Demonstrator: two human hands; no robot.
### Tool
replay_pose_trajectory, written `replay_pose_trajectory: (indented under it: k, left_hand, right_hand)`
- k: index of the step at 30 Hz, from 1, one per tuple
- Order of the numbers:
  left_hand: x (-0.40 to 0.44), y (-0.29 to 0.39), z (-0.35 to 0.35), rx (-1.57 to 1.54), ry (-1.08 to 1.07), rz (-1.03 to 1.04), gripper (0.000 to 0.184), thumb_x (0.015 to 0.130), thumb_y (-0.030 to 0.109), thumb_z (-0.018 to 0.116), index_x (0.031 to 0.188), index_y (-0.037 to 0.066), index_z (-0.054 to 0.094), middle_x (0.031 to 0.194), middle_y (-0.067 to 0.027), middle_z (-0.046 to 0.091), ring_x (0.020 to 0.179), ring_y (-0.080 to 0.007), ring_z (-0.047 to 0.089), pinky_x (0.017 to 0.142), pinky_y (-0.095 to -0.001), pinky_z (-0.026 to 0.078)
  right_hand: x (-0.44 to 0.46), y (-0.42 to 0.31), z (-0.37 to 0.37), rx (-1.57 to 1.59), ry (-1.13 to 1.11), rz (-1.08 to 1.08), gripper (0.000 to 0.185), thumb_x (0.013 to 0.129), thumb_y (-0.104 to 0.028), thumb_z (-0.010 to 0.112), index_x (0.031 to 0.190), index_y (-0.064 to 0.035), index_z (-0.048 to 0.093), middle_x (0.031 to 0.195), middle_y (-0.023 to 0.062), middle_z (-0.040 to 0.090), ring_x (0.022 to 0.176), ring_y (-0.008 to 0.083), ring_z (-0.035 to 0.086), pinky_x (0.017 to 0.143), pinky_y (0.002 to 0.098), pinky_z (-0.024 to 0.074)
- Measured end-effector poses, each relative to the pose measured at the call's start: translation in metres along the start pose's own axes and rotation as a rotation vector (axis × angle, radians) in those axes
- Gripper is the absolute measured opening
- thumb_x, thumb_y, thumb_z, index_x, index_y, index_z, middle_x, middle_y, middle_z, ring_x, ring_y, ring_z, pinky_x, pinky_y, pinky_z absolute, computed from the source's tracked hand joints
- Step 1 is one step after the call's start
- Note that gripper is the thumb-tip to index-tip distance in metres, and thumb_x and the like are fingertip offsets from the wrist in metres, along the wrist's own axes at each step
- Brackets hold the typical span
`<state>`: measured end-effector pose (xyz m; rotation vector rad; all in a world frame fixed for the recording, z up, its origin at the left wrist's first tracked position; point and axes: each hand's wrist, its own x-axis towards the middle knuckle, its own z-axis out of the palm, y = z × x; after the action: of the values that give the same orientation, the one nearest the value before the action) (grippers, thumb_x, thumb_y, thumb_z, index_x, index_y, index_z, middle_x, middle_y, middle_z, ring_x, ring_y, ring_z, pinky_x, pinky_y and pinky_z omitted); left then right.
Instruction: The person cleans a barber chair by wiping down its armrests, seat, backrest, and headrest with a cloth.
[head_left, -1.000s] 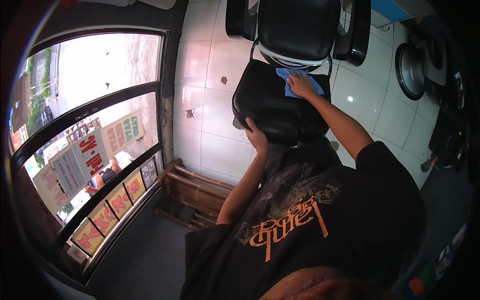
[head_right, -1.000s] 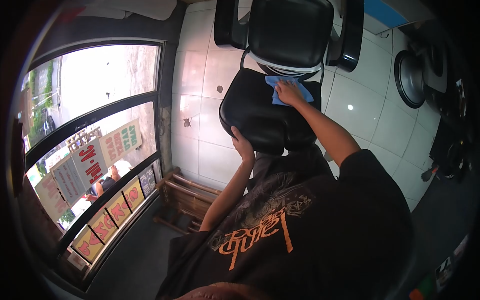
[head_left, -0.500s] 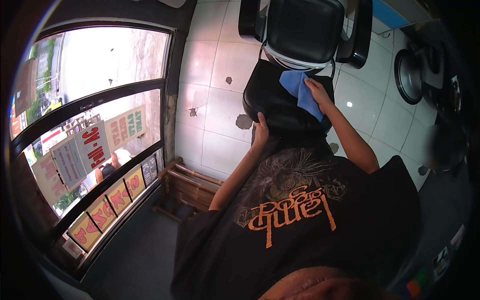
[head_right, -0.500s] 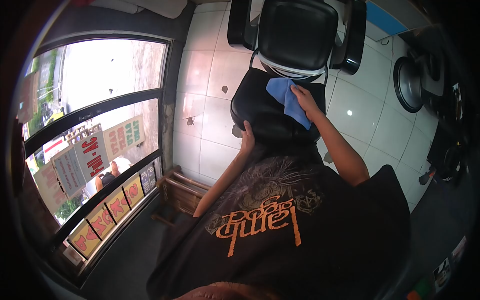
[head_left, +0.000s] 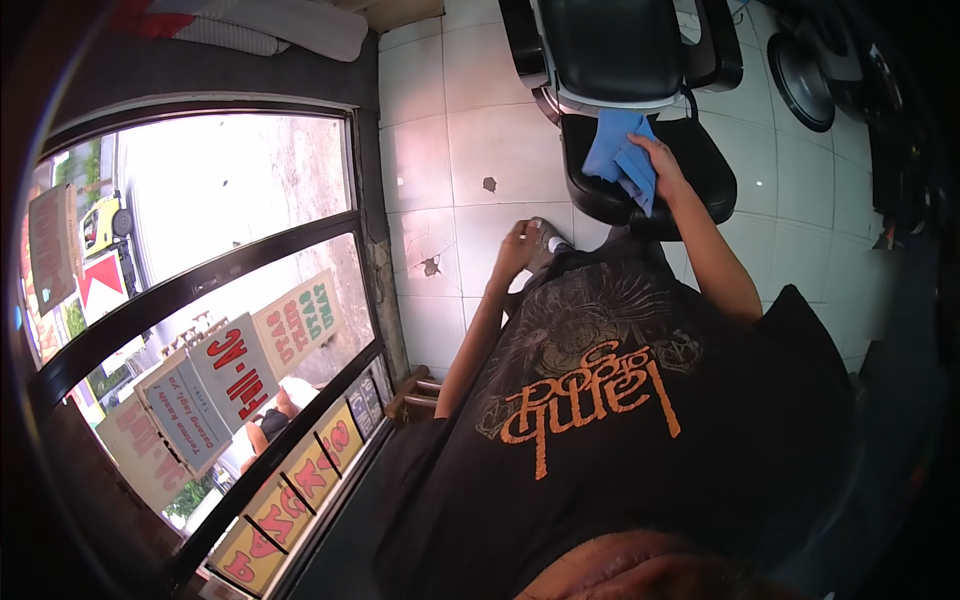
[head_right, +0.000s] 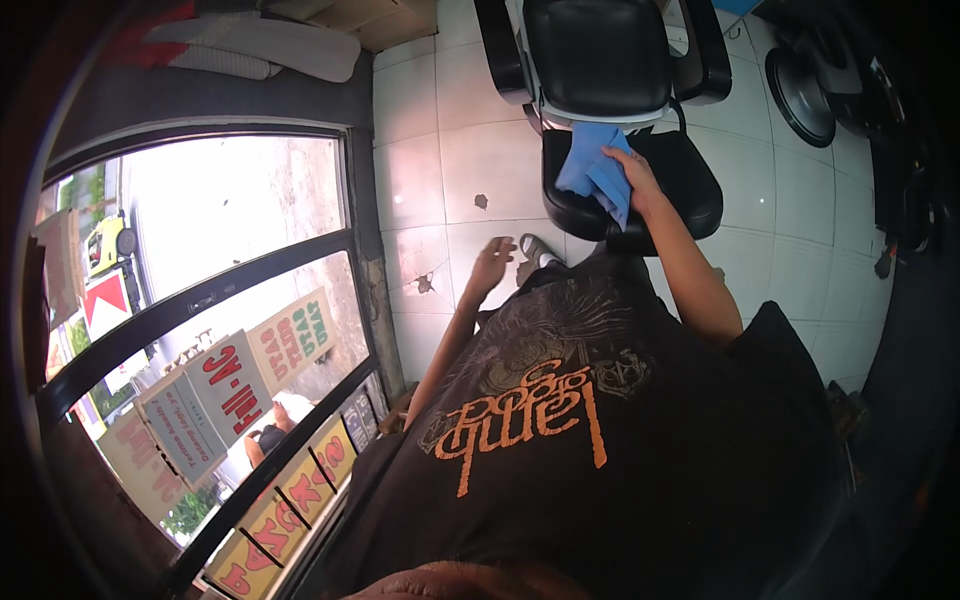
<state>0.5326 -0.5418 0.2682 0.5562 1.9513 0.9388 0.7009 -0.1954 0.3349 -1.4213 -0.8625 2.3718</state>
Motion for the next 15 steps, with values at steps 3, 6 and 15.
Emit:
replay_pose_trajectory:
  k: [3, 6, 15]
  left_hand:
    - [-0.004, -0.036, -0.075, 0.011, 0.171, -0.102, 0.047, 0.108, 0.037, 0.052, 0.118, -0.007, 0.065, 0.101, -0.0208, 0.077, 0.087, -0.0263, 0.075, 0.079, -0.0386, 0.058]
    - [0.003, -0.001, -0.121, -0.015, 0.076, -0.184, 0.052, 0.108, 0.042, 0.053, 0.132, -0.004, 0.060, 0.117, -0.0179, 0.074, 0.100, -0.0239, 0.073, 0.084, -0.0376, 0.058]
    - [0.088, 0.146, -0.124, -0.298, -0.237, 0.055, 0.052, 0.104, 0.041, 0.064, 0.132, -0.003, 0.061, 0.112, -0.0143, 0.072, 0.099, -0.0205, 0.069, 0.085, -0.0358, 0.056]
  right_hand:
    - [-0.011, 0.011, 0.030, 0.075, 0.047, -0.056, 0.051, 0.087, -0.026, 0.080, 0.129, -0.0038, 0.060, 0.110, 0.0130, 0.070, 0.092, 0.0241, 0.073, 0.081, 0.0391, 0.0621]
    - [-0.023, 0.014, 0.067, 0.002, -0.004, -0.096, 0.050, 0.088, -0.025, 0.080, 0.130, -0.0038, 0.062, 0.111, 0.0128, 0.071, 0.093, 0.0234, 0.072, 0.081, 0.0381, 0.0617]
    - [-0.023, 0.044, 0.181, -0.244, -0.285, -0.123, 0.058, 0.091, -0.029, 0.078, 0.138, -0.0006, 0.060, 0.123, 0.0160, 0.070, 0.104, 0.0234, 0.072, 0.090, 0.0370, 0.0589]
